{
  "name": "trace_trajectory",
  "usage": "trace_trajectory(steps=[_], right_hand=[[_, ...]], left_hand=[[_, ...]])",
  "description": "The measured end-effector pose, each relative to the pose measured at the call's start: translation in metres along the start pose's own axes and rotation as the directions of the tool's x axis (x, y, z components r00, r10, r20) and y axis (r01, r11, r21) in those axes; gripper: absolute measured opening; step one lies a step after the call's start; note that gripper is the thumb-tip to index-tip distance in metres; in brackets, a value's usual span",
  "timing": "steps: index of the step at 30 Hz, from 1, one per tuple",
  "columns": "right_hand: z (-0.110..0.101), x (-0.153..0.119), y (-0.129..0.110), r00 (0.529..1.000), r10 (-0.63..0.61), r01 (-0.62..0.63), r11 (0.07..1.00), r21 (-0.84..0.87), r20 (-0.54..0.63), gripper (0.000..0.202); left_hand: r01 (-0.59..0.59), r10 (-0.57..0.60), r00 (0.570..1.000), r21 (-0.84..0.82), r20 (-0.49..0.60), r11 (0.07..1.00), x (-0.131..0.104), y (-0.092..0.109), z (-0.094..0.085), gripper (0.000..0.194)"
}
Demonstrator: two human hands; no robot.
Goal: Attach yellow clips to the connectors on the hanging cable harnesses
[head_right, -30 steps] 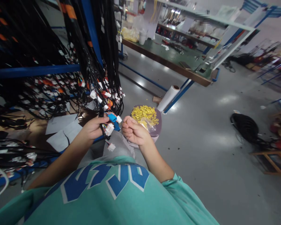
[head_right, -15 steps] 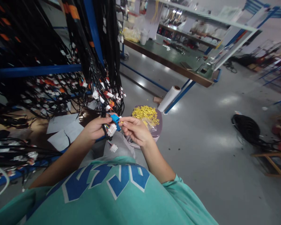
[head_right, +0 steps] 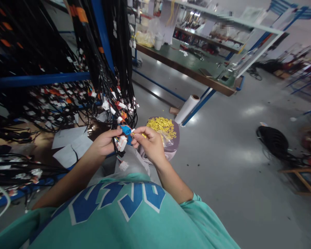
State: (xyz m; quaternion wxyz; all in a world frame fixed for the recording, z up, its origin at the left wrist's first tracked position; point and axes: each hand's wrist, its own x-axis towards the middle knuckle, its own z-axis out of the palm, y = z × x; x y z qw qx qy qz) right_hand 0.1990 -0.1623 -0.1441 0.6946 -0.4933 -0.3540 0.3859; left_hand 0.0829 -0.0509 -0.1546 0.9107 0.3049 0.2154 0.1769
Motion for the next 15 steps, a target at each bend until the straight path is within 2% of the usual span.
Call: trace_trajectory(steps=[4, 10, 15], right_hand=[[0.000, 0.003, 0.006, 0.995, -0.100, 0.098, 0.989, -0.109, -0.013, 0.012], [0.005, 0.012, 0.017, 0.959, -0.279, 0.267, 0.946, -0.183, -0.041, 0.021], [0.006, 0.014, 0.021, 0.947, -0.319, 0.303, 0.930, -0.207, -0.048, 0.020]], left_hand=[[0.042, -0.044, 0.997, -0.032, -0.056, 0.999, 0.000, 0.000, 0.003, 0.014], [0.040, -0.049, 0.995, -0.103, -0.082, 0.994, -0.001, -0.003, 0.009, 0.015], [0.050, -0.064, 0.993, -0.134, -0.098, 0.990, -0.002, -0.003, 0.013, 0.013]])
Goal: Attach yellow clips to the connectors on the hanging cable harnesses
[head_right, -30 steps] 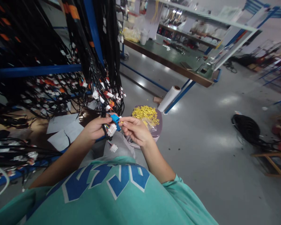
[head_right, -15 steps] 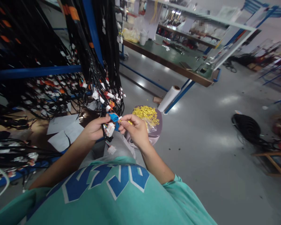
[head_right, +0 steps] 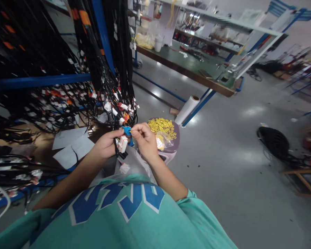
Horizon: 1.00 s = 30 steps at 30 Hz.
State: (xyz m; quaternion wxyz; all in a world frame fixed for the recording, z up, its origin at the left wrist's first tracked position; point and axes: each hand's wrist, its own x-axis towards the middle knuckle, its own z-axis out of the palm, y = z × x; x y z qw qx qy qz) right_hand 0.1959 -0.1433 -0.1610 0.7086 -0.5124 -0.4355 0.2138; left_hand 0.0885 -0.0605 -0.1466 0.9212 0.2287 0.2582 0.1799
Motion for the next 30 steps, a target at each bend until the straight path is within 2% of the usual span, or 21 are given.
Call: trace_trajectory(steps=[9, 12, 16, 18, 21, 23, 27, 30], right_hand=[[0.000, -0.002, -0.003, 0.997, -0.083, 0.083, 0.992, -0.099, 0.006, 0.009], [0.002, -0.003, -0.006, 0.997, -0.075, 0.075, 0.989, -0.126, 0.006, 0.008], [0.002, -0.002, -0.008, 0.998, 0.070, -0.070, 0.997, 0.029, -0.005, 0.015], [-0.001, 0.001, -0.010, 0.980, 0.185, -0.192, 0.974, 0.117, 0.068, 0.023], [-0.006, 0.005, -0.013, 0.937, 0.296, -0.321, 0.938, 0.129, 0.185, 0.029], [-0.007, 0.006, -0.014, 0.929, 0.323, -0.347, 0.930, 0.122, 0.179, 0.031], [-0.004, 0.006, -0.013, 0.938, 0.336, -0.345, 0.928, 0.139, 0.088, 0.031], [-0.001, 0.010, -0.007, 0.940, 0.339, -0.342, 0.919, 0.195, 0.051, 0.030]], left_hand=[[-0.006, 0.006, 1.000, -0.035, -0.013, 0.999, -0.002, -0.001, 0.002, 0.013], [0.005, -0.005, 1.000, -0.020, 0.006, 1.000, -0.002, 0.000, 0.000, 0.013], [-0.016, 0.015, 0.999, 0.021, 0.039, 1.000, -0.001, 0.000, -0.002, 0.015], [-0.029, 0.027, 0.998, 0.042, 0.054, 0.999, -0.002, 0.001, -0.002, 0.015], [-0.055, 0.051, 0.997, 0.072, 0.055, 0.996, -0.003, 0.002, 0.000, 0.019], [-0.072, 0.069, 0.997, 0.098, 0.034, 0.993, -0.004, 0.002, 0.001, 0.019], [-0.089, 0.091, 0.996, 0.144, -0.003, 0.986, -0.004, 0.001, 0.004, 0.012], [-0.114, 0.121, 0.991, 0.116, -0.054, 0.987, -0.001, -0.002, 0.008, 0.016]])
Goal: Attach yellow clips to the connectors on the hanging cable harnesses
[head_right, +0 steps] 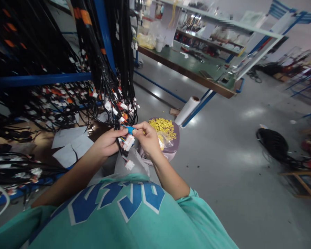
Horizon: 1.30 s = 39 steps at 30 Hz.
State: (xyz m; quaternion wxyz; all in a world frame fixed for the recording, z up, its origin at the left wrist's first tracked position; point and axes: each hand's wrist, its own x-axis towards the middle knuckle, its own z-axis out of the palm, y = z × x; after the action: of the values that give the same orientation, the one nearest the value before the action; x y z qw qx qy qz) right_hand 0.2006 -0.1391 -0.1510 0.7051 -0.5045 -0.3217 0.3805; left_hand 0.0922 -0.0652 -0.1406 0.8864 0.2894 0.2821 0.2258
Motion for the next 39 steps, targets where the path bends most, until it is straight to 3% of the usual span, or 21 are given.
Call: trace_trajectory(steps=[3, 7, 11, 17, 24, 28, 33, 35, 39], right_hand=[[-0.002, 0.012, 0.006, 0.998, 0.065, -0.065, 0.995, 0.077, 0.010, 0.031], [-0.008, 0.024, 0.012, 0.984, 0.177, -0.175, 0.975, 0.134, -0.004, 0.032], [-0.010, 0.026, 0.014, 0.975, 0.221, -0.216, 0.966, 0.139, -0.021, 0.030], [-0.007, 0.024, 0.012, 0.978, 0.204, -0.197, 0.972, 0.124, -0.048, 0.027], [-0.018, 0.019, 0.000, 0.972, 0.179, -0.194, 0.976, 0.095, 0.152, 0.034], [-0.027, 0.027, 0.000, 0.983, 0.157, -0.171, 0.973, 0.153, 0.099, 0.031], [-0.022, 0.033, 0.017, 0.980, 0.188, -0.193, 0.979, 0.066, 0.068, 0.036], [-0.015, 0.033, 0.025, 0.968, 0.223, -0.226, 0.974, 0.015, 0.115, 0.039], [0.001, 0.032, 0.042, 0.933, 0.304, -0.289, 0.952, -0.099, 0.193, 0.041]], left_hand=[[-0.002, 0.001, 1.000, -0.064, -0.023, 0.998, 0.004, 0.001, 0.006, 0.020], [0.140, -0.132, 0.989, -0.146, 0.064, 0.979, 0.007, 0.010, 0.012, 0.044], [0.177, -0.159, 0.981, -0.172, 0.114, 0.969, 0.006, 0.017, 0.011, 0.053], [0.203, -0.170, 0.971, -0.200, 0.168, 0.959, 0.006, 0.017, 0.007, 0.051], [0.144, -0.144, 0.989, -0.005, 0.024, 0.990, 0.005, 0.013, -0.006, 0.019], [0.089, -0.093, 0.989, 0.043, 0.118, 0.995, 0.000, 0.015, -0.023, 0.015], [0.103, -0.113, 0.945, 0.049, 0.308, 0.993, -0.007, 0.018, -0.041, 0.011], [0.124, -0.127, 0.939, 0.030, 0.320, 0.992, -0.009, 0.020, -0.044, 0.008], [0.144, -0.126, 0.961, -0.057, 0.245, 0.988, -0.017, 0.023, -0.044, 0.014]])
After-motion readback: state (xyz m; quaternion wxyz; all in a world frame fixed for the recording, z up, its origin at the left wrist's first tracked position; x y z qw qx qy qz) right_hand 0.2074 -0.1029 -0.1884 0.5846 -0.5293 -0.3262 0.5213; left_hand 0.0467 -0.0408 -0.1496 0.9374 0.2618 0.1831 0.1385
